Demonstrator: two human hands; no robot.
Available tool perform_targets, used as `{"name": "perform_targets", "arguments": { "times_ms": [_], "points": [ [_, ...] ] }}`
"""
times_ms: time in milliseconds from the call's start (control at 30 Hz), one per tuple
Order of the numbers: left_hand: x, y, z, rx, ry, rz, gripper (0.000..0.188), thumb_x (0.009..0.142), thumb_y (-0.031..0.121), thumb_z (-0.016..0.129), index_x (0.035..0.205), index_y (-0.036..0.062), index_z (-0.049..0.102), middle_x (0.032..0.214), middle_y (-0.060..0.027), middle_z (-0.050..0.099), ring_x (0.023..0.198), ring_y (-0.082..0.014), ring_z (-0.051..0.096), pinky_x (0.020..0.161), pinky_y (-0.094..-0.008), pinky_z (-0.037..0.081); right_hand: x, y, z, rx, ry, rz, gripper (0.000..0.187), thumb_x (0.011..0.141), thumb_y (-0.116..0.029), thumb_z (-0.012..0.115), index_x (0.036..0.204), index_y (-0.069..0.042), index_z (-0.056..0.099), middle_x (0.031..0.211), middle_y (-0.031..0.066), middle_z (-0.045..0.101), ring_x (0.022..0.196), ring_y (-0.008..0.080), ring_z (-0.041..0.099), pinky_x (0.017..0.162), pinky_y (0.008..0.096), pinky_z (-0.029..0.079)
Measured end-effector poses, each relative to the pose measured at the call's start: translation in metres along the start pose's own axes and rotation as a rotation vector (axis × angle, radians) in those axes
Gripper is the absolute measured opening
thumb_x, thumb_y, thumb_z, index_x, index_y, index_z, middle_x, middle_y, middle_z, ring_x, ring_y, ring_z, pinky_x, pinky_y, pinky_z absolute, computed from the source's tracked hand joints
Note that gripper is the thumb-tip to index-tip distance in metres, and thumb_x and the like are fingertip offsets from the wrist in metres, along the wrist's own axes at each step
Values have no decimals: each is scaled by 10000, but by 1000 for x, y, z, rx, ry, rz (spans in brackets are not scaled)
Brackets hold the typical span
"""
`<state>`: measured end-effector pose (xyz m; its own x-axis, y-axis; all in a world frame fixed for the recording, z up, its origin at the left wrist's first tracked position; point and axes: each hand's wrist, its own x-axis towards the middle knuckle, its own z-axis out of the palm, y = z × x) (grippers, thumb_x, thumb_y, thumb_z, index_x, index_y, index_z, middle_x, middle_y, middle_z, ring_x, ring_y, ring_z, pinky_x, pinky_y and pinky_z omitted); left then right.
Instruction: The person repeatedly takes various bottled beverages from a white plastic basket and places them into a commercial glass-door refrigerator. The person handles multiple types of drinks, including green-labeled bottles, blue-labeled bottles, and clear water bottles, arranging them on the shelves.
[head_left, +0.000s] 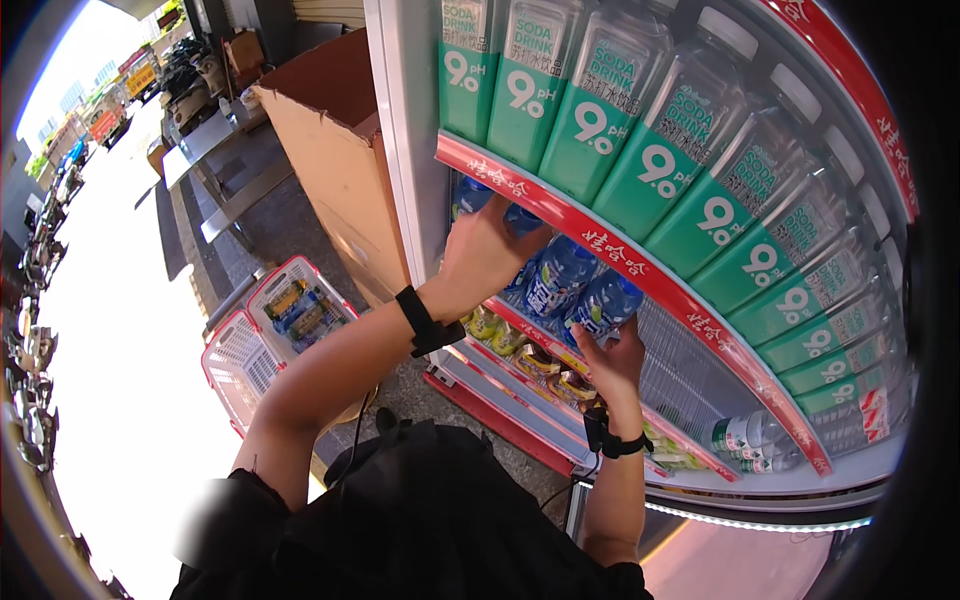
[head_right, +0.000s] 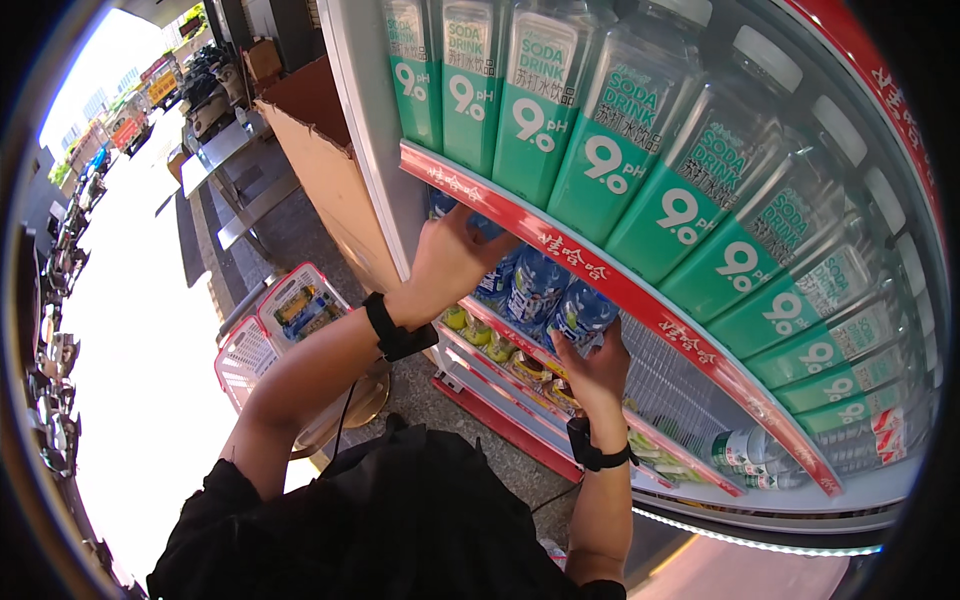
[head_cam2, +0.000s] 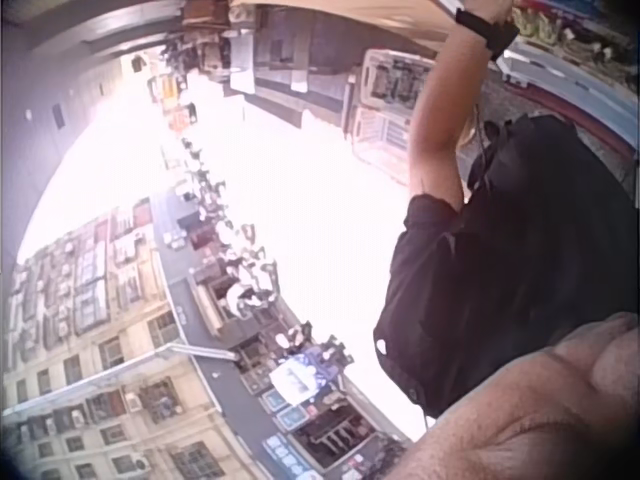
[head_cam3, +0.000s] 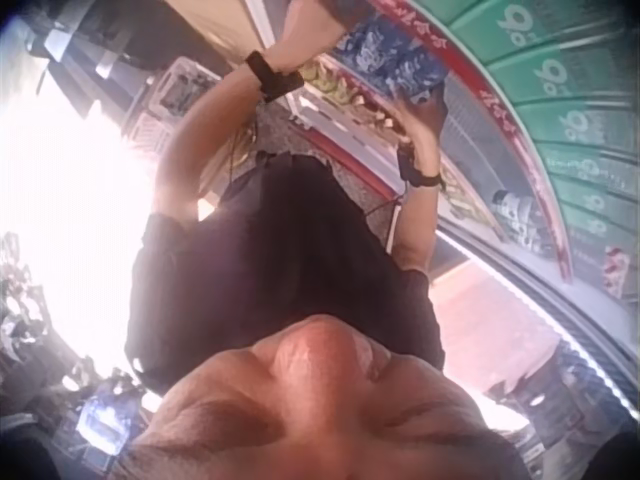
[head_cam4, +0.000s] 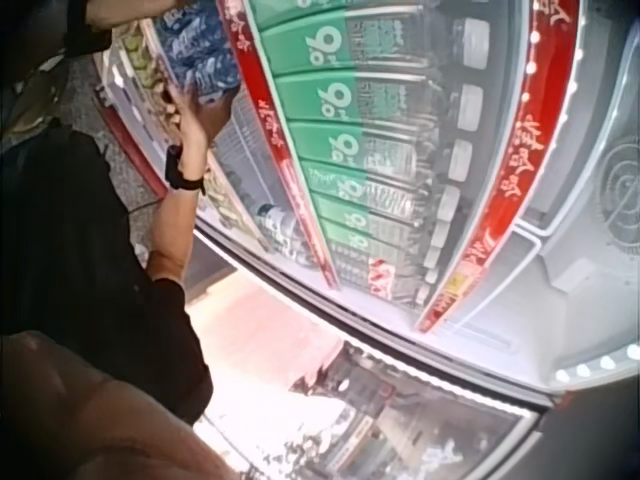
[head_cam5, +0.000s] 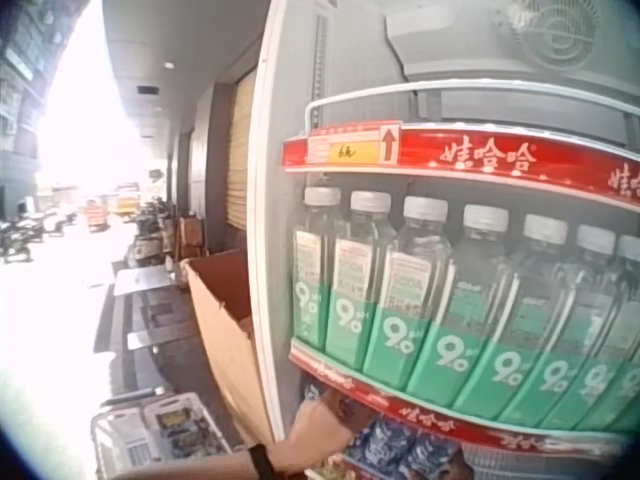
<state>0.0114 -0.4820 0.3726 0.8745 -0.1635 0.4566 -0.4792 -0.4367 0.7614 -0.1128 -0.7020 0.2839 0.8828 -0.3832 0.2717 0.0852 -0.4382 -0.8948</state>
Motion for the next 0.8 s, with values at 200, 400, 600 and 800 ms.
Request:
{"name": "perform_targets", "arguments": {
  "times_ms": [200, 400, 600, 800],
  "points": [
    [16, -20, -5, 20, -43, 164, 398, 871, 365, 832, 1145, 82, 772, 694, -166, 709, 658, -359, 729, 621, -458, 558, 3, 1, -3, -45, -32, -28, 660, 841, -235, 904, 1386, -32, 593, 1253, 139, 764, 1122, 219, 741, 919, 347, 556],
    [12, -15, -17, -9, -93, 126, 431, 876, 382, 837, 1165, 71, 765, 682, -161, 704, 623, -338, 720, 609, -449, 550, 1, -2, -4, -36, -60, 33, 694, 854, -268, 910, 1414, -29, 577, 1266, 135, 757, 1144, 196, 719, 946, 333, 543],
    [9, -12, -16, -11, -105, 57, 417, 867, 288, 856, 1198, 56, 753, 640, -133, 675, 538, -255, 669, 547, -379, 490, -2, 2, -1, 50, -55, 36, 689, 875, -226, 906, 1426, -1, 560, 1299, 106, 729, 1150, 158, 683, 933, 310, 539],
    [-6, -13, -26, 17, -165, -33, 685, 910, 309, 833, 1450, -14, 564, 606, -106, 655, 526, -241, 654, 549, -357, 489, 1, 3, -5, 23, -54, 78, 710, 869, -220, 910, 1442, -3, 553, 1297, 102, 730, 1055, 126, 683, 862, 276, 539]
  ]
}}
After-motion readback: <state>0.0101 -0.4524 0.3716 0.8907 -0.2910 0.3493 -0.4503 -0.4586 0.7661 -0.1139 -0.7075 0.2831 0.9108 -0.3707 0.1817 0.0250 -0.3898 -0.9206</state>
